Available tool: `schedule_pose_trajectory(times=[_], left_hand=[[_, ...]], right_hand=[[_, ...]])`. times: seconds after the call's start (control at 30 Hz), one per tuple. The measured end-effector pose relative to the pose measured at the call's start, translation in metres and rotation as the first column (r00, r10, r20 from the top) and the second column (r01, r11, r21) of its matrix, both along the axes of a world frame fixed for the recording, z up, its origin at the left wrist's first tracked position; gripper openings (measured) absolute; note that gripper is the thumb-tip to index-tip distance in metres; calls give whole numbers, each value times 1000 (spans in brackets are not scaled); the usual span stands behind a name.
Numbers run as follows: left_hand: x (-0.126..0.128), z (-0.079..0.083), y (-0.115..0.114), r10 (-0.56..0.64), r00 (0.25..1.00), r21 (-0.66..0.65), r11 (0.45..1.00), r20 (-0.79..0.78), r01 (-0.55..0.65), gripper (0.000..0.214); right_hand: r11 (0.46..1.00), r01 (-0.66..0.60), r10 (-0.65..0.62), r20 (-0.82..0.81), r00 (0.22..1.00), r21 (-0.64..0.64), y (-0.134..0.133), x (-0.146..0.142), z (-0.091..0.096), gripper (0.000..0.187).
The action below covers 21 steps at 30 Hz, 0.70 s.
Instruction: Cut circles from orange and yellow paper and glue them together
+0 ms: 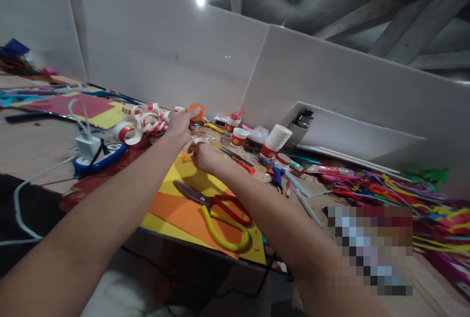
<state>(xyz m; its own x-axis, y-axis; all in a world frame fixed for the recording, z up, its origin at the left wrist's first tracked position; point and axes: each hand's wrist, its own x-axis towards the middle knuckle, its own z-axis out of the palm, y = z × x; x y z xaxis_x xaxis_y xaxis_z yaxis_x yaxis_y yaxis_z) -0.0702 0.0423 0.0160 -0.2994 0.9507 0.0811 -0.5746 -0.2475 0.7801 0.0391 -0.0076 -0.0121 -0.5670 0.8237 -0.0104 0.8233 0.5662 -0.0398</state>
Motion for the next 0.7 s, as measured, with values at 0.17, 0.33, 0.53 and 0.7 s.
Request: schedule_pose_trajectory(times=[0.17, 0.33, 0.53, 0.7], left_hand=[[1, 2, -1, -7, 1000, 7, 1000, -10, 7, 15], [4, 5, -6, 14, 1000, -14, 1000, 10, -14, 15], [6, 5, -8, 5, 1000, -26, 1000, 0, -5, 17], [6, 7, -11, 3, 1000, -33, 999, -11, -4, 16]], right_hand=[[998, -68, 68, 32, 997, 5, -5, -7, 1, 39], [996, -85, 83, 76, 994, 16, -5, -10, -9, 28], [995, -86, 79, 125, 989, 57, 5, -18, -15, 33], [989, -142, 133, 195, 972, 29, 5, -24, -9, 30]])
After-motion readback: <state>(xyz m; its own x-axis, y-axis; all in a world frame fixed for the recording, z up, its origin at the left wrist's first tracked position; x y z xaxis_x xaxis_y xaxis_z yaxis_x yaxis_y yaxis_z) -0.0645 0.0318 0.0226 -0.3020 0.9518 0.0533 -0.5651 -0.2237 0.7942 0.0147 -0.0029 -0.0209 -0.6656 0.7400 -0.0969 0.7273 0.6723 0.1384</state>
